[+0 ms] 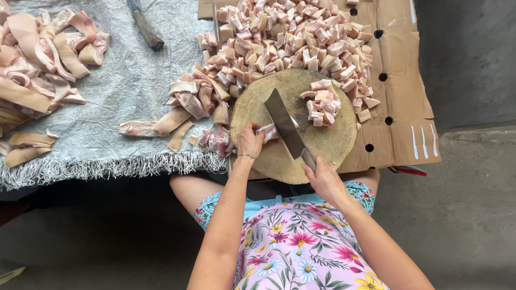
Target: The person uses a large cleaver to chop strips of pork skin and fat into small cubes on a round wooden cutting board. The chopped pieces are pushed onto a cardboard sheet beside the board, while uncut strips are kept on a cloth to the left.
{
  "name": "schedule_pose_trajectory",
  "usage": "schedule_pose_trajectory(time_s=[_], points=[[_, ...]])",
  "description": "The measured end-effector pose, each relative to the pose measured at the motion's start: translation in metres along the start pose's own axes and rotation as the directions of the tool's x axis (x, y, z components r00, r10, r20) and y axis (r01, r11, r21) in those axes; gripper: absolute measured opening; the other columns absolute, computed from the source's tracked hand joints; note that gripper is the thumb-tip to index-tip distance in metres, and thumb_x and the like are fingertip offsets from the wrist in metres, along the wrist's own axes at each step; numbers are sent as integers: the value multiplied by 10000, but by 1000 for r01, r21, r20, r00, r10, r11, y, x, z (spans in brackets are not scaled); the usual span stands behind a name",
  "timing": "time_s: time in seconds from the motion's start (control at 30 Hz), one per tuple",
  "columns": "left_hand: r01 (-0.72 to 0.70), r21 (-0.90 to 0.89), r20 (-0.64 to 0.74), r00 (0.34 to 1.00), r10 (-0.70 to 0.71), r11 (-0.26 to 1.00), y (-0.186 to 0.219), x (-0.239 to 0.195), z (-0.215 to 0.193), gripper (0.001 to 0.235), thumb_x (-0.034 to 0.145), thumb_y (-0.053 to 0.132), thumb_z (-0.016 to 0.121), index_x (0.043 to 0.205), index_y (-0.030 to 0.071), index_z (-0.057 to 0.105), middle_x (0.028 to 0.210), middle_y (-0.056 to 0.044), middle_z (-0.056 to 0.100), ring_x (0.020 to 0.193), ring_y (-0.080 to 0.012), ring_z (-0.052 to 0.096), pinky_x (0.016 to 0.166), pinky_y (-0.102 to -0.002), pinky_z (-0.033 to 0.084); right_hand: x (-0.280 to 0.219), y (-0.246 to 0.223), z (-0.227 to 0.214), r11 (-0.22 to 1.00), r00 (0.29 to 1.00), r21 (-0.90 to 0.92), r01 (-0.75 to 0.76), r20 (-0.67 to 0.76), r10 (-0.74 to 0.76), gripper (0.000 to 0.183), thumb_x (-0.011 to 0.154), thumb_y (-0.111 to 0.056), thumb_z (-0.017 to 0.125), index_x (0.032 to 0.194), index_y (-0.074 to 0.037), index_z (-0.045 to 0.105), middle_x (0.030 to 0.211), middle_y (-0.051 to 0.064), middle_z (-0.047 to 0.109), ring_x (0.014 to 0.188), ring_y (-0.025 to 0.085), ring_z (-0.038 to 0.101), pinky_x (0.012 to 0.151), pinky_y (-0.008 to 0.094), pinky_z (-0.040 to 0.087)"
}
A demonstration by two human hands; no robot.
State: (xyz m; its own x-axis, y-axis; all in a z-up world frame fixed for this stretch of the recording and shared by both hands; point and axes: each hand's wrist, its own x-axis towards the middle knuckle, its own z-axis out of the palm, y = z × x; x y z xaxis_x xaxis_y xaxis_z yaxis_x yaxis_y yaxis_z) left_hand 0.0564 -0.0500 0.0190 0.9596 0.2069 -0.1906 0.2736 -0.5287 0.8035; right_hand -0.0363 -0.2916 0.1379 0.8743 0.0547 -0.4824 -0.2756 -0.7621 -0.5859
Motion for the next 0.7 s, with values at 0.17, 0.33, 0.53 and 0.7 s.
schedule_pose_trajectory(time_s=[0.17, 0.33, 0.53, 0.7], points=[[-105, 142, 76, 993, 95, 984, -7, -1, 7, 226, 869, 170, 693, 1003, -2, 753, 971, -257, 743, 940, -414, 720, 868, -451, 557, -14, -2, 40, 929, 997, -367, 43, -42, -63, 464, 991, -333, 561, 1281, 1, 421, 813, 277, 702, 730, 488, 703, 635, 599, 550], [-102, 14, 86, 991, 100, 995, 7, -17, 1, 289, 860, 164, 623, 1080, 36, 761, 955, -239, 750, 955, -378, 739, 886, -426, 564, 37, -23, 46, 930, 967, -317, 186, -106, -230, 471, 980, -349, 551, 1279, -8, 424, 834, 298, 699, 750, 523, 689, 653, 614, 547], [-124, 52, 53, 991, 122, 991, 16, -25, -5, 298, 812, 161, 648, 1046, 19, 766, 960, -237, 748, 935, -389, 729, 877, -432, 556, 73, -53, 16, 982, 988, -114, 152, -20, -155, 430, 1007, -401, 568, 1209, -42, 441, 953, 331, 689, 917, 563, 642, 801, 630, 495], [-86, 22, -16, 996, 86, 996, 3, -26, -2, 279, 836, 143, 655, 1067, 20, 753, 960, -209, 760, 911, -346, 746, 870, -409, 570, 13, -10, -1, 983, 985, -73, 169, -8, -170, 393, 993, -344, 570, 1171, -18, 439, 953, 337, 681, 925, 557, 640, 795, 614, 488]])
